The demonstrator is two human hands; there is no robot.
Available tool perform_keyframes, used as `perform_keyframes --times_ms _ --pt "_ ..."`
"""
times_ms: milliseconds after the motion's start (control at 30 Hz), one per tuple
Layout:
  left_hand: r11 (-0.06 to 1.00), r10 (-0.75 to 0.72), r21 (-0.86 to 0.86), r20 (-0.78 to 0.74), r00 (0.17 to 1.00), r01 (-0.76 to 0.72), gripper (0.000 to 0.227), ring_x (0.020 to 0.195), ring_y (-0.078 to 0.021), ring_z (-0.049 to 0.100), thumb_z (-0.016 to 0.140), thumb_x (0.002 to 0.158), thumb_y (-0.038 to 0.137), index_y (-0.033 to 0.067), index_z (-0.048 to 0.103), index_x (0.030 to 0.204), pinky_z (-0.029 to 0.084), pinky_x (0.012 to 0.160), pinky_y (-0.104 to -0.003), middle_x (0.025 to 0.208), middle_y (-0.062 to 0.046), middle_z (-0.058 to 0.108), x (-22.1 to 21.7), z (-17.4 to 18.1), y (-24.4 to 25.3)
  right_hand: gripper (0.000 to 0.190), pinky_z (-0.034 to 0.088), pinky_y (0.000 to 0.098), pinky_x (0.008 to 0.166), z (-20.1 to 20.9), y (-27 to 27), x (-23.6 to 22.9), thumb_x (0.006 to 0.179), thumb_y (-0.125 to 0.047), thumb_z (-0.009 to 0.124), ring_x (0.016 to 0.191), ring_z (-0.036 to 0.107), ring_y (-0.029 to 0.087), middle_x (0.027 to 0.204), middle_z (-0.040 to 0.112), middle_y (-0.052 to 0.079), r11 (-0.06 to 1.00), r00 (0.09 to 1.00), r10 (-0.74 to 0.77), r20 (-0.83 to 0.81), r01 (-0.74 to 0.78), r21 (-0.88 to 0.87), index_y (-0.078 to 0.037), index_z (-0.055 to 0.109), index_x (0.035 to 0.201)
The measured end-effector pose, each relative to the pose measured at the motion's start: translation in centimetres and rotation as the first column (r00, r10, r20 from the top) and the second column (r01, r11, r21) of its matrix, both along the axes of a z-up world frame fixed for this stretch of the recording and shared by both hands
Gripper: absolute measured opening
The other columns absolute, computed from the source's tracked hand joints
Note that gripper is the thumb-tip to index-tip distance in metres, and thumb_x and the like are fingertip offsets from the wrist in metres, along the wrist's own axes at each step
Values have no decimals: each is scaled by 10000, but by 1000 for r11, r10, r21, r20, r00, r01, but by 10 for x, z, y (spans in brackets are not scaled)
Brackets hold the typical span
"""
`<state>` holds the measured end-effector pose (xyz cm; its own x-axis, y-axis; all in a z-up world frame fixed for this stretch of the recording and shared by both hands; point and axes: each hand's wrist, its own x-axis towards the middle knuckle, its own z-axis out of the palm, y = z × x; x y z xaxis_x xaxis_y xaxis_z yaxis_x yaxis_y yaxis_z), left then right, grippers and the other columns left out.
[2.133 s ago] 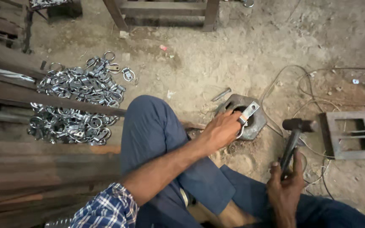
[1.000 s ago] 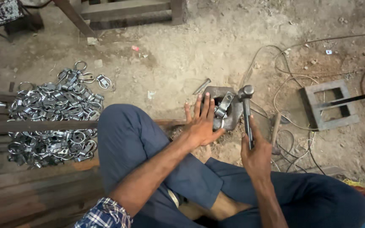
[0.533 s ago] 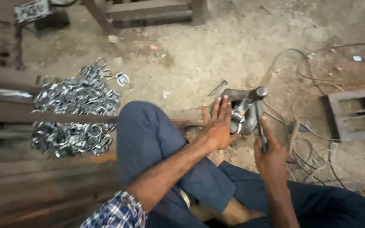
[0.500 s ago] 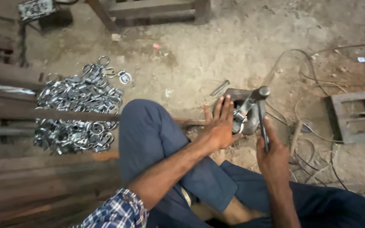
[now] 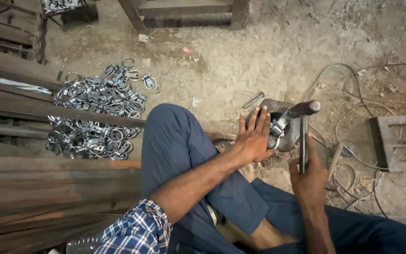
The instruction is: The person sits on the floor and uses a hammer to strike metal parts placed on a small anvil. They repeatedly pick up metal pieces, position them on the anvil, and hammer them into shape.
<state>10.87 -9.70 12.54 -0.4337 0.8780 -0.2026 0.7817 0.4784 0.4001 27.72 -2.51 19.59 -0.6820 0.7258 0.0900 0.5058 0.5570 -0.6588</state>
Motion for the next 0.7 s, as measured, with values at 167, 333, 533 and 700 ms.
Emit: perform_keyframes --times_ms 167,333,533,700 --pt "999 -5 -40 19 1000 6 1200 1561 -417 -54 711 813 619 -73 104 1583 57 1189 -699 1686 -237 -70 -1 0 5 940 533 390 609 -2 5 1 743 -44 833 637 635 203 736 652 114 994 998 -38 55 43 -104 -150 425 1584" --pt "1000 -24 -14 -18 1000 24 1181 1560 -457 -39 720 820 610 -98 141 1567 84 1206 -679 1678 -280 -45 0 1 4 1020 526 431 593 1 3 -1 706 -66 884 612 640 273 702 637 132 995 987 -47 155 60 -78 -178 402 1598" --pt "999 -13 45 -64 998 15 1178 1562 -478 19 720 809 621 -118 186 1554 120 1214 -669 1676 -307 13 2 2 -1 972 539 438 619 4 0 -2 750 -1 808 662 678 295 752 653 125 999 991 -1 132 5 -32 -183 392 1609" --pt "999 -19 32 -67 998 21 1186 1554 -483 22 730 810 617 -124 182 1556 110 1216 -662 1671 -313 16 3 1 0 948 539 446 644 5 -1 -2 789 -18 788 695 694 309 785 679 144 995 983 -22 180 38 -87 -195 368 1621"
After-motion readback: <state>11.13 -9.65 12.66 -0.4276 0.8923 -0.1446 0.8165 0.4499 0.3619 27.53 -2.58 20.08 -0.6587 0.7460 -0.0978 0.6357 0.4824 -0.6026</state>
